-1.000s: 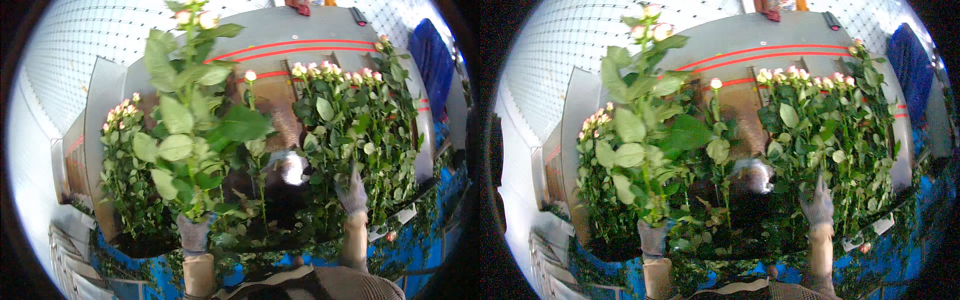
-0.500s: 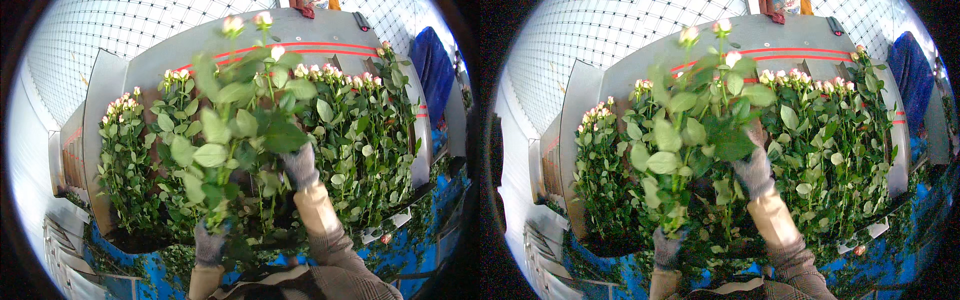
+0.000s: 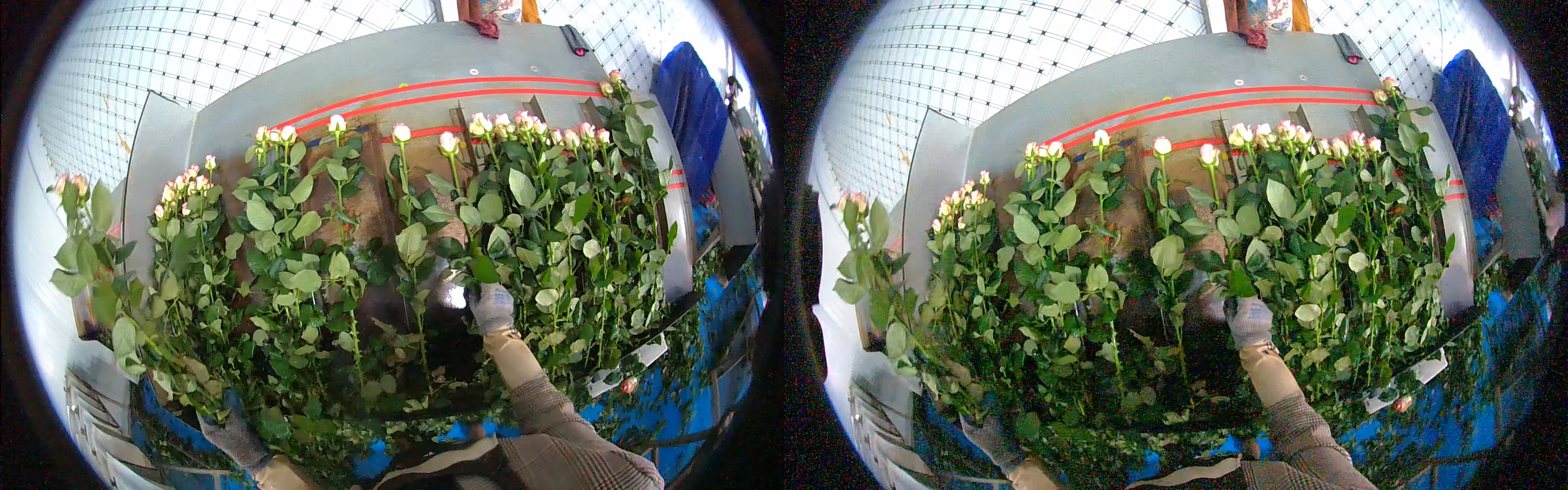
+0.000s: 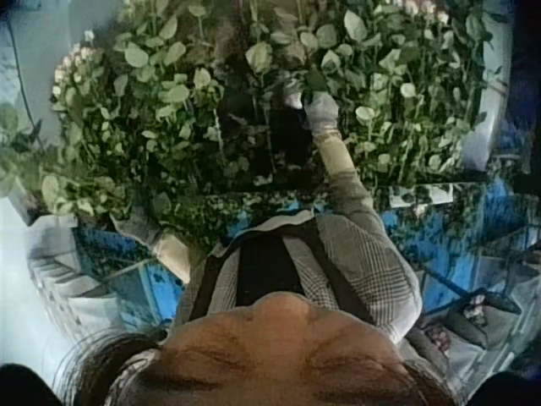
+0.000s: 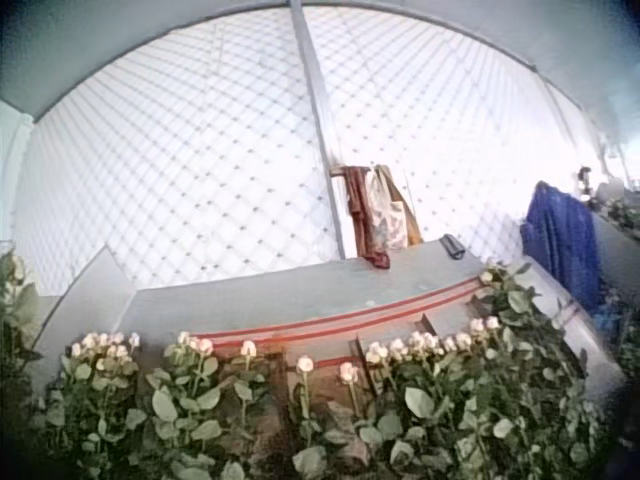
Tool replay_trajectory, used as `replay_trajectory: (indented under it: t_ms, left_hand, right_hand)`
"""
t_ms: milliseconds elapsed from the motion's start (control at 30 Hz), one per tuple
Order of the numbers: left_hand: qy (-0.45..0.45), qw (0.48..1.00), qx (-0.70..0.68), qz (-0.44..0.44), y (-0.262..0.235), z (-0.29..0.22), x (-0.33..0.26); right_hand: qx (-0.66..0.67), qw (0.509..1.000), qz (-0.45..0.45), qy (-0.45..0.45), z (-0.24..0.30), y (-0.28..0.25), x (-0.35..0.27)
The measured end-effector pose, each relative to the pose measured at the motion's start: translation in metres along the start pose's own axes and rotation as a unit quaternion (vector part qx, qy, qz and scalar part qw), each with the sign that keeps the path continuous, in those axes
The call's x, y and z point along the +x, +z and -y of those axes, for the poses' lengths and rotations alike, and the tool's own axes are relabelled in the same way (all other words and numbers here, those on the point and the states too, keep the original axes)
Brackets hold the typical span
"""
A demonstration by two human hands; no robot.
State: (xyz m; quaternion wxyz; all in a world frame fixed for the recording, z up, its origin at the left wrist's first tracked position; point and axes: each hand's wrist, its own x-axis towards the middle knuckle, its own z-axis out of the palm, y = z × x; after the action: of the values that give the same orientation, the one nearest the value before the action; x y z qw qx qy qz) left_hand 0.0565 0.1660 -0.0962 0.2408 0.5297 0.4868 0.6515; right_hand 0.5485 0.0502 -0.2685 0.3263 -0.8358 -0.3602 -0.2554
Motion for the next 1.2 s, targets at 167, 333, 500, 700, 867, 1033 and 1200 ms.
replay_trajectory:
  t_ms: [167, 333, 500, 700, 867, 1033, 1200]
  left_hand:
    - [-0.044, 0.998, -0.043, 0.011, -0.021, 0.010, 0.003]
    - [-0.035, 0.994, -0.017, 0.097, -0.027, 0.002, -0.001]
    - [-0.067, 0.982, -0.161, 0.074, 0.035, -0.037, -0.026]
    - [-0.044, 0.985, -0.044, 0.163, 0.059, -0.025, -0.029]
    - [-0.057, 0.918, -0.029, 0.392, 0.087, -0.033, -0.058]
    - [-0.273, 0.859, -0.208, 0.380, 0.144, -0.050, -0.131]
    - [-0.277, 0.874, -0.188, 0.353, 0.130, -0.024, -0.143]
  right_hand:
    - [0.020, 0.999, 0.034, 0.028, 0.003, -0.011, -0.001]
    - [0.098, 0.993, 0.042, 0.054, 0.007, -0.095, 0.011]
    - [-0.084, 0.996, -0.019, 0.017, -0.076, -0.070, 0.029]
    - [-0.039, 0.991, 0.058, 0.114, -0.064, -0.093, 0.026]
    - [0.077, 0.984, 0.141, 0.078, 0.040, -0.218, 0.017]
    - [0.564, 0.796, 0.214, 0.046, 0.147, -0.162, 0.050]
    - [0.469, 0.878, -0.035, 0.089, 0.140, -0.129, 0.100]
